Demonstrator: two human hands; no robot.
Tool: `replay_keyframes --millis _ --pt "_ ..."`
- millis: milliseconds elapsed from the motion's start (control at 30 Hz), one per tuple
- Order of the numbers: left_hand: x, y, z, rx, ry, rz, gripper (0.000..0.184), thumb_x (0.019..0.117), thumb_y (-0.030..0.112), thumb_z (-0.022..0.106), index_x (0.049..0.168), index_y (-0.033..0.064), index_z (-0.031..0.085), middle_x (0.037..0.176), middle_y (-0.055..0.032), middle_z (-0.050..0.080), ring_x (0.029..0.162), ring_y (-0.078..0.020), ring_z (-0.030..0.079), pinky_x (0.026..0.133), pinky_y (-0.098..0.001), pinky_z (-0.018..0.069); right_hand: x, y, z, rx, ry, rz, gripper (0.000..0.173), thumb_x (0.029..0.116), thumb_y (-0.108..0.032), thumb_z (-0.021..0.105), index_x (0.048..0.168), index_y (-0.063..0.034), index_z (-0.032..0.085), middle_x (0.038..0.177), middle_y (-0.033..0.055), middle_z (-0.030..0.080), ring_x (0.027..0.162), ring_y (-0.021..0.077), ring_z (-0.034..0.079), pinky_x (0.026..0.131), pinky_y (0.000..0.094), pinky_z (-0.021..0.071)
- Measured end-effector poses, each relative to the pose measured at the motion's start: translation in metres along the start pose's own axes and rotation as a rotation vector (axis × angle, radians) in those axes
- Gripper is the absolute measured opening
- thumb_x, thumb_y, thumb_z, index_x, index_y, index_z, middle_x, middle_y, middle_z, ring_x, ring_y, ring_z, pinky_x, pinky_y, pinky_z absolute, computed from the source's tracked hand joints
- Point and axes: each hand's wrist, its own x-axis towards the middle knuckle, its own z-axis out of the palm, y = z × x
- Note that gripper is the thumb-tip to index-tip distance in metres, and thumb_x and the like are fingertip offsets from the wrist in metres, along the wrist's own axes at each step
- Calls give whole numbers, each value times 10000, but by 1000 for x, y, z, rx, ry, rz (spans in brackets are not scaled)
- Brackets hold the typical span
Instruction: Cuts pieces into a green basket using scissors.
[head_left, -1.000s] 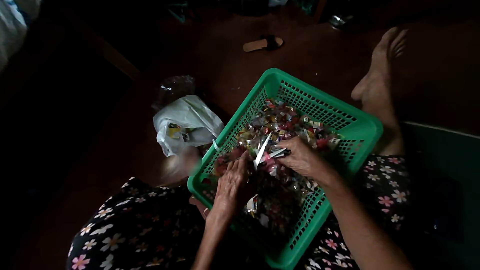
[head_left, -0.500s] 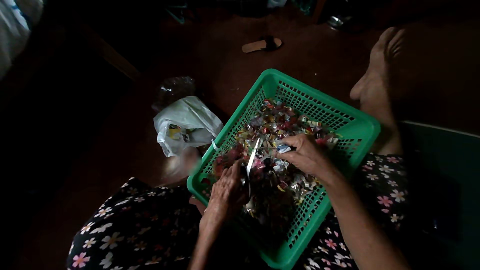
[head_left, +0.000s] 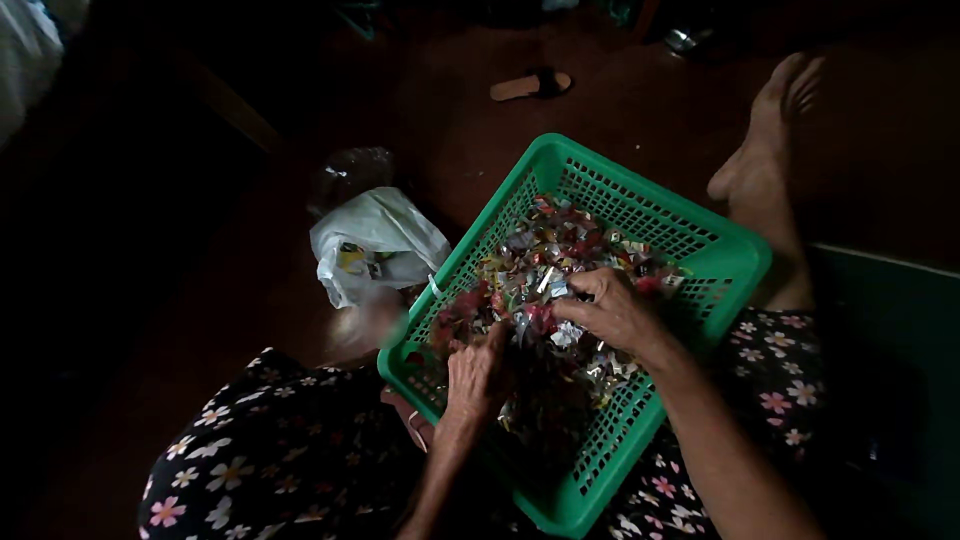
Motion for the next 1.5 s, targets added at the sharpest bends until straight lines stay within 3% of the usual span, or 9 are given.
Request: replay_keyframes --millis 133,333,500,633,833,967,1100,1267,1500 --pt "4 3 -19 6 -158 37 396 941 103 619 1317 -21 614 1107 -217 706 1006 -413 696 818 -582 552 -2 -3 4 27 -138 -21 85 893 -130 760 884 -46 761 816 59 705 755 136 645 734 381 535" --pt "6 4 -18 22 -180 -30 246 983 156 578 1155 33 705 848 -181 723 798 -394 718 710 -576 540 0 -7 5 -39 -172 40 282 907 -175 762 701 -38 627 673 28 554 651 112 519 636 334 436" --pt "0 2 -31 22 -301 -99 271 1000 221 582 1178 47 690 896 -182 721 851 -381 713 754 -580 540 1 4 -9 -165 -237 11 257 919 -218 747 754 -44 656 691 66 587 684 187 568 666 424 463" --pt "-16 -3 -64 159 -323 -124 509 973 209 634 1441 32 538 1299 -221 650 1164 -432 642 892 -609 528 10 1 -41 -225 -9 9 210 957 -103 713 1153 -29 713 1050 184 714 897 330 695 802 552 566" --pt "-17 -11 -74 104 -38 -79 360 973 208 615 1301 63 646 1063 -155 734 898 -356 729 742 -558 573 75 -5 -4 -578 44 -308 300 1022 -125 587 1288 -23 681 1375 207 610 1252 395 607 1016 580 507" --pt "-15 -16 -66 64 7 -127 330 951 210 633 1242 63 682 969 -146 738 832 -346 726 692 -555 563 39 -15 30 -745 -246 -62 420 1033 -161 602 1407 18 535 1532 229 429 1333 470 487 1055 611 446" --pt "-6 -17 -60 55 -82 -190 420 941 186 667 1343 73 626 1104 -168 725 957 -371 717 791 -585 557 15 -6 20 -527 -308 39 326 1087 -120 460 1343 32 592 1357 246 593 1250 401 595 1064 541 463" --pt "0 -17 -45 -75 -115 -100 537 938 149 662 1437 4 524 1317 -216 636 1205 -397 623 941 -569 526 19 -11 -2 -75 -240 -34 217 1043 -116 585 1148 53 672 1003 203 682 927 278 656 875 467 528" --pt "7 -13 -23 -30 22 -11 380 906 91 678 1278 18 673 1020 -185 741 892 -386 730 748 -580 569 19 -17 9 146 -305 63 160 1013 -53 600 1102 51 682 962 121 696 857 108 668 826 288 561"
